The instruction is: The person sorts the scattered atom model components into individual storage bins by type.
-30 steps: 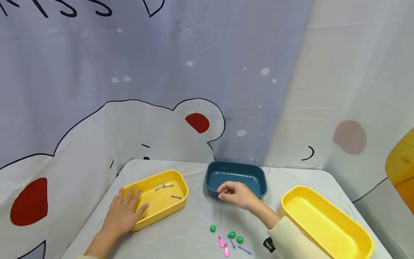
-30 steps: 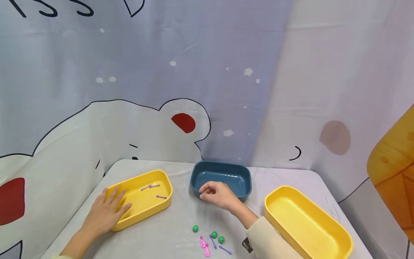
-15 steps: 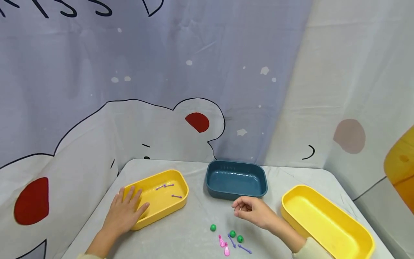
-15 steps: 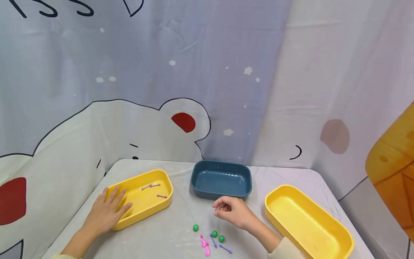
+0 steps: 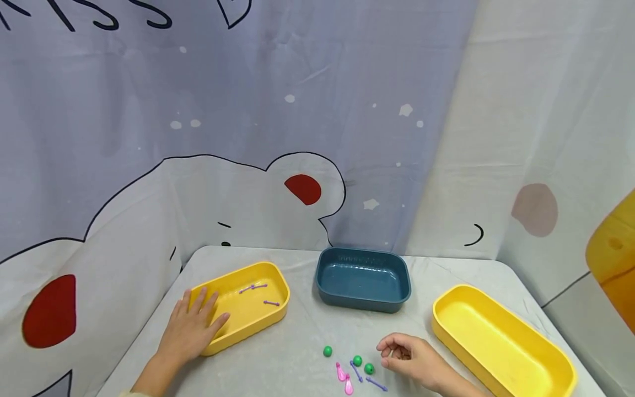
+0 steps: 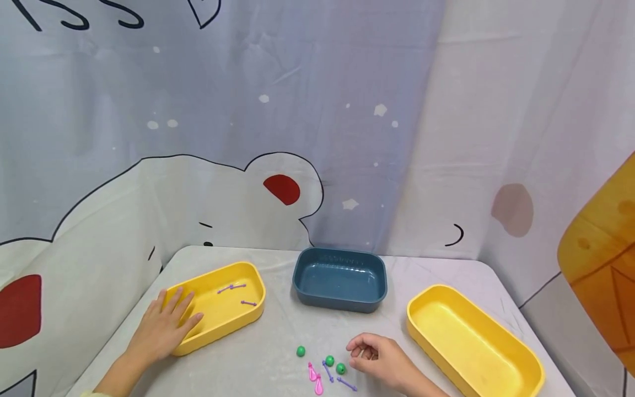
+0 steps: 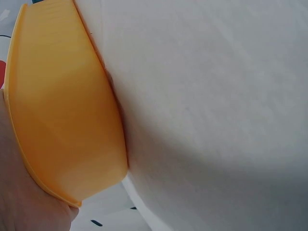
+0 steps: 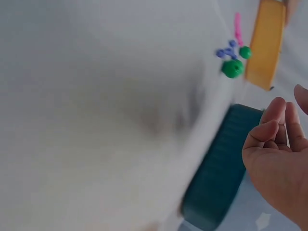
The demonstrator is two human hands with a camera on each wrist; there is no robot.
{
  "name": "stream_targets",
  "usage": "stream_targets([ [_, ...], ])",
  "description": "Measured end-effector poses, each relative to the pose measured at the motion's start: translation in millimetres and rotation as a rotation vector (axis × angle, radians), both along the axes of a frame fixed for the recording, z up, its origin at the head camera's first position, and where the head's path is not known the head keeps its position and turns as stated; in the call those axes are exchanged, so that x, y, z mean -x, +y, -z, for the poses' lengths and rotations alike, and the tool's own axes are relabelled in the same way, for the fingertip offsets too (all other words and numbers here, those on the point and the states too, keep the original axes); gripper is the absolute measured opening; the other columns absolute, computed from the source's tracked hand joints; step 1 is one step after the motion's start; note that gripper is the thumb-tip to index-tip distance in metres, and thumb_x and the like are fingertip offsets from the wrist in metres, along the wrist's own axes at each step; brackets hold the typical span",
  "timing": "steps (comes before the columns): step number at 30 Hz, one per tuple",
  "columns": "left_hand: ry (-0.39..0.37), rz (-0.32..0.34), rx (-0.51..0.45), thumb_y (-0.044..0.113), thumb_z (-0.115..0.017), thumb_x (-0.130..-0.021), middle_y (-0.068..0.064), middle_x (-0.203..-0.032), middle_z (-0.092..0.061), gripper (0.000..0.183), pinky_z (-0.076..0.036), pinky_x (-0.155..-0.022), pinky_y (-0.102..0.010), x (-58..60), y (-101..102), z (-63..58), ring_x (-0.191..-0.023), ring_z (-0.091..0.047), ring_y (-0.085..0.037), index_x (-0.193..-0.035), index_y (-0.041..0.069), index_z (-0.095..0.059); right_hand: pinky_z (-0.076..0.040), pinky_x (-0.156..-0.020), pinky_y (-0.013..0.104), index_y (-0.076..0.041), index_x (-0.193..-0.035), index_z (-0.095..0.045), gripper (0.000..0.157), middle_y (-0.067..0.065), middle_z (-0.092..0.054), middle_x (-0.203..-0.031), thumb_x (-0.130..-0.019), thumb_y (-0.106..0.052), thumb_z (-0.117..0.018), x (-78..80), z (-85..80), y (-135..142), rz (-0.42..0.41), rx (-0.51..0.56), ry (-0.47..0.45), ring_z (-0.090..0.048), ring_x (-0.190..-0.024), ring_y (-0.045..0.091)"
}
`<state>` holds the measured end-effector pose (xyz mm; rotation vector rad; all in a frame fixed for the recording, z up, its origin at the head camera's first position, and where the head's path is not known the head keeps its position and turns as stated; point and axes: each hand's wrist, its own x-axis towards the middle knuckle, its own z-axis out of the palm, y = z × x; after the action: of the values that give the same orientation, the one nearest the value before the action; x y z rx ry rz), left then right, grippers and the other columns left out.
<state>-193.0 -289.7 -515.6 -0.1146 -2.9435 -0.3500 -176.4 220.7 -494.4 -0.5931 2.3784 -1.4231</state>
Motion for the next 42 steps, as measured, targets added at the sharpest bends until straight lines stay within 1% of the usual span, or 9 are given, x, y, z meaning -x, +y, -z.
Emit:
stream_targets([
  [4,-0.001,-0.001,-0.001,0.064,-0.04,-0.102,-0.029,-0.161,-0.027,0.08,-0.01,-0.117,-0.07,-1.0,0.7,-0.6,-0.148,-0.009,-0.057,-0.153,0.003,-0.043,-0.048,-0.065,0.019,0.0,-0.11,-0.069,0.022,0.001,-0.065,-0.089,-0.095,-0.017,-0.071,-5.7,15.5,8.5,-0.027,0.025,-0.092,-0.056,-0.074,0.006],
  [7,-0.003,-0.006,0.001,0.064,-0.039,-0.102,-0.03,-0.161,-0.027,0.08,-0.01,-0.117,-0.069,-1.3,1.1,-1.3,-0.148,-0.009,-0.057,-0.153,0.002,-0.042,-0.046,-0.065,0.019,-0.001,-0.111,-0.068,0.023,0.002,-0.062,-0.086,-0.096,-0.018,-0.071,-9.0,24.1,12.8,-0.03,0.033,-0.162,-0.056,-0.074,0.008],
  [14,-0.004,-0.004,-0.001,0.064,-0.039,-0.102,-0.03,-0.16,-0.028,0.08,-0.01,-0.117,-0.069,-1.7,1.1,-2.6,-0.148,-0.009,-0.057,-0.153,0.002,-0.043,-0.045,-0.064,0.02,-0.003,-0.112,-0.069,0.023,0.002,-0.064,-0.09,-0.094,-0.017,-0.073,-13.7,35.1,17.8,-0.013,0.01,-0.271,-0.055,-0.075,0.015],
  [17,-0.003,-0.005,-0.001,0.064,-0.04,-0.102,-0.03,-0.16,-0.028,0.08,-0.01,-0.117,-0.069,-1.7,1.0,-2.8,-0.148,-0.009,-0.057,-0.153,0.002,-0.043,-0.044,-0.062,0.021,-0.004,-0.11,-0.07,0.02,0.002,-0.064,-0.09,-0.093,-0.015,-0.072,-14.5,37.9,17.0,-0.015,-0.003,-0.292,-0.054,-0.075,0.016],
  [24,-0.005,-0.004,-0.007,0.065,-0.039,-0.102,-0.03,-0.16,-0.028,0.081,-0.01,-0.117,-0.07,-1.9,1.1,-2.7,-0.148,-0.009,-0.057,-0.153,0.002,-0.043,-0.042,-0.062,0.021,-0.008,-0.108,-0.072,0.019,0.001,-0.062,-0.088,-0.091,-0.016,-0.076,-16.0,40.2,14.9,-0.004,-0.056,-0.271,-0.052,-0.074,0.016],
  [27,-0.006,-0.003,-0.007,0.064,-0.039,-0.102,-0.03,-0.16,-0.027,0.08,-0.01,-0.117,-0.07,-1.6,1.3,-2.3,-0.148,-0.009,-0.057,-0.153,0.002,-0.043,-0.04,-0.062,0.022,-0.009,-0.106,-0.072,0.018,0.001,-0.062,-0.09,-0.09,-0.015,-0.077,-14.9,40.7,14.7,-0.016,-0.088,-0.232,-0.051,-0.073,0.015],
  [33,0.003,-0.004,-0.004,0.064,-0.039,-0.102,-0.03,-0.16,-0.028,0.08,-0.01,-0.117,-0.069,-1.2,1.2,-1.3,-0.148,-0.009,-0.057,-0.153,0.002,-0.043,-0.038,-0.062,0.021,-0.013,-0.099,-0.073,0.013,0.0,-0.056,-0.089,-0.087,-0.012,-0.078,-12.0,40.4,10.7,-0.049,-0.167,-0.154,-0.048,-0.072,0.011],
  [39,0.006,-0.006,-0.002,0.064,-0.039,-0.102,-0.029,-0.161,-0.028,0.08,-0.011,-0.117,-0.069,-1.3,1.0,-0.6,-0.148,-0.009,-0.057,-0.153,0.003,-0.043,-0.037,-0.062,0.022,-0.011,-0.095,-0.071,0.012,0.0,-0.054,-0.087,-0.086,-0.009,-0.078,-11.6,39.4,6.7,-0.043,-0.176,-0.144,-0.047,-0.072,0.012],
  [42,0.006,-0.007,0.001,0.064,-0.039,-0.102,-0.029,-0.161,-0.027,0.08,-0.011,-0.117,-0.069,-1.5,1.0,-0.5,-0.148,-0.009,-0.057,-0.153,0.003,-0.043,-0.036,-0.062,0.022,-0.011,-0.093,-0.071,0.008,-0.001,-0.054,-0.085,-0.087,-0.007,-0.076,-12.2,39.0,4.8,-0.033,-0.183,-0.134,-0.047,-0.072,0.012],
])
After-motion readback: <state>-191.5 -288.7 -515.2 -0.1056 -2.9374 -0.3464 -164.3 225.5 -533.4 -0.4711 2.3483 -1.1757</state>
